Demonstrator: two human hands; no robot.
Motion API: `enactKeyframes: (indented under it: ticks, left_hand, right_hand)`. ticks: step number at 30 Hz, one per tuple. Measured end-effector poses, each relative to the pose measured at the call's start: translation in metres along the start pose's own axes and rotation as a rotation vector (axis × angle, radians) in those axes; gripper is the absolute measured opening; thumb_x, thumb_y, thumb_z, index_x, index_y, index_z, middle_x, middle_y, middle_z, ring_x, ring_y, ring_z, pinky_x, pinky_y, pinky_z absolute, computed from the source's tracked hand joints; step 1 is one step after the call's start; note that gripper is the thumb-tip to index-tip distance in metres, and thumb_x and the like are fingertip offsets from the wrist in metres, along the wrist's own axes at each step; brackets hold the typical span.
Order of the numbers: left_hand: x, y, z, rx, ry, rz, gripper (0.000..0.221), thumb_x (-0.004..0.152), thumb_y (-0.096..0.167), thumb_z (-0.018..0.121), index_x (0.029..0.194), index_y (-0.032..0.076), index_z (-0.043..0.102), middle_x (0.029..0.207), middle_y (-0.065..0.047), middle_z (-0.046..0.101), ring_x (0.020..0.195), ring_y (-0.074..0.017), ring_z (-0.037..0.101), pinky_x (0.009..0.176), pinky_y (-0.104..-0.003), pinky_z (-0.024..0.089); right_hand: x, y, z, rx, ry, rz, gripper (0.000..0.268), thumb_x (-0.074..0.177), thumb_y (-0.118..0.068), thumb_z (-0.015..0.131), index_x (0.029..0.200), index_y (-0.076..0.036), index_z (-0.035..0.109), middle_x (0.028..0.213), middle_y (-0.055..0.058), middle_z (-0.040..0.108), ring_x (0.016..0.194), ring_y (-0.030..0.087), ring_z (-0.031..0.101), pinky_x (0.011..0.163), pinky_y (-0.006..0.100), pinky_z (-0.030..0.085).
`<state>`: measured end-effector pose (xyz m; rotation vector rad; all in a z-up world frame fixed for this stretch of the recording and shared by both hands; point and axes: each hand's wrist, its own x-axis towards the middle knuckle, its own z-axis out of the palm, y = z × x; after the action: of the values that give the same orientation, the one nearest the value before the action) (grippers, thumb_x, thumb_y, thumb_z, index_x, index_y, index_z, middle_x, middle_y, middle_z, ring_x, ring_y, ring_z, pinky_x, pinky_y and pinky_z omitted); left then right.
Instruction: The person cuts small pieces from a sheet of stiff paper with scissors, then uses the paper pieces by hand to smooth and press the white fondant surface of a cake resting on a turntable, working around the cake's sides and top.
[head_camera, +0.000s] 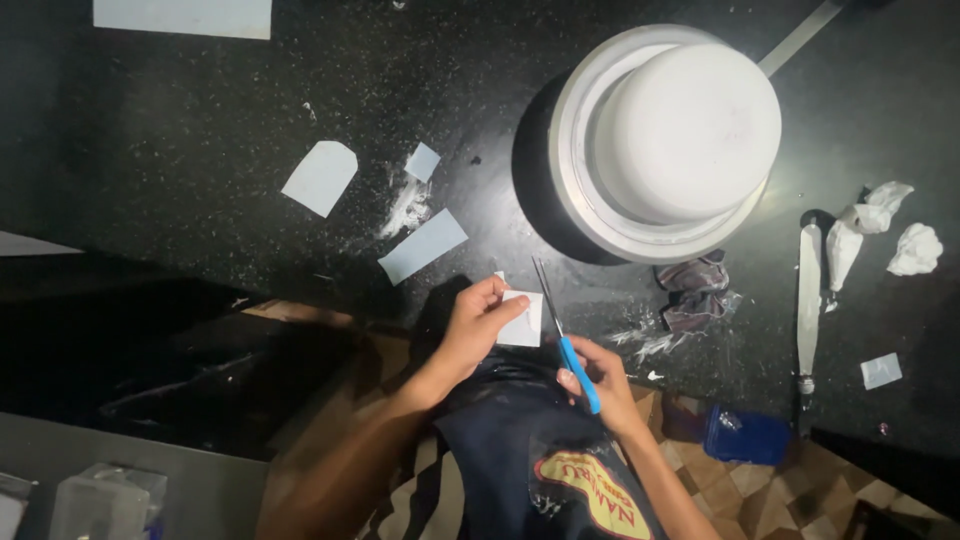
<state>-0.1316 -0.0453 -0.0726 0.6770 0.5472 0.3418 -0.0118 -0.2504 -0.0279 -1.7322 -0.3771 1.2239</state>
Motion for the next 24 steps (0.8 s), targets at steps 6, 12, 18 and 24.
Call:
enactKeyframes:
  ticks: [6,12,18,24]
  left_hand:
    - [-0.003,-0.011,-0.004,-0.013,0.011,0.025,0.011,0.094,0.003,0.071,0.088,0.004,0.061,0.082,-0.003,0.069,0.072,-0.0052,0.063,0.062,-0.021,0.049]
    - [-0.005,-0.013,-0.008,-0.014,-0.042,0.032,0.014,0.095,0.004,0.072,0.088,0.004,0.06,0.083,-0.003,0.069,0.074,-0.0051,0.063,0.062,-0.021,0.049]
    - [-0.006,-0.004,-0.007,-0.048,-0.06,-0.015,0.013,0.094,0.004,0.071,0.087,0.004,0.061,0.086,-0.005,0.071,0.077,-0.0067,0.066,0.065,-0.022,0.053]
    - [-0.003,-0.004,-0.011,-0.042,-0.08,-0.036,0.013,0.093,0.004,0.072,0.087,0.004,0.061,0.086,-0.006,0.073,0.077,-0.0074,0.066,0.065,-0.022,0.053]
  right_hand:
    - [0.0,0.011,-0.004,0.042,-0.014,-0.005,0.056,0.083,-0.017,0.081,0.134,-0.001,0.063,0.08,-0.001,0.062,0.066,0.008,0.057,0.052,0.025,0.05]
    - [-0.003,0.009,-0.006,0.039,-0.011,0.0,0.055,0.082,-0.017,0.081,0.132,-0.001,0.064,0.083,0.0,0.062,0.07,0.008,0.059,0.052,0.026,0.051]
    - [-0.006,-0.003,-0.005,-0.013,0.009,0.03,0.055,0.08,-0.018,0.081,0.131,-0.002,0.066,0.082,-0.001,0.063,0.068,0.008,0.058,0.05,0.025,0.049]
    - [-0.004,-0.007,-0.01,-0.013,-0.032,0.029,0.057,0.079,-0.02,0.082,0.131,-0.002,0.067,0.07,-0.002,0.062,0.054,0.006,0.053,0.045,0.023,0.044]
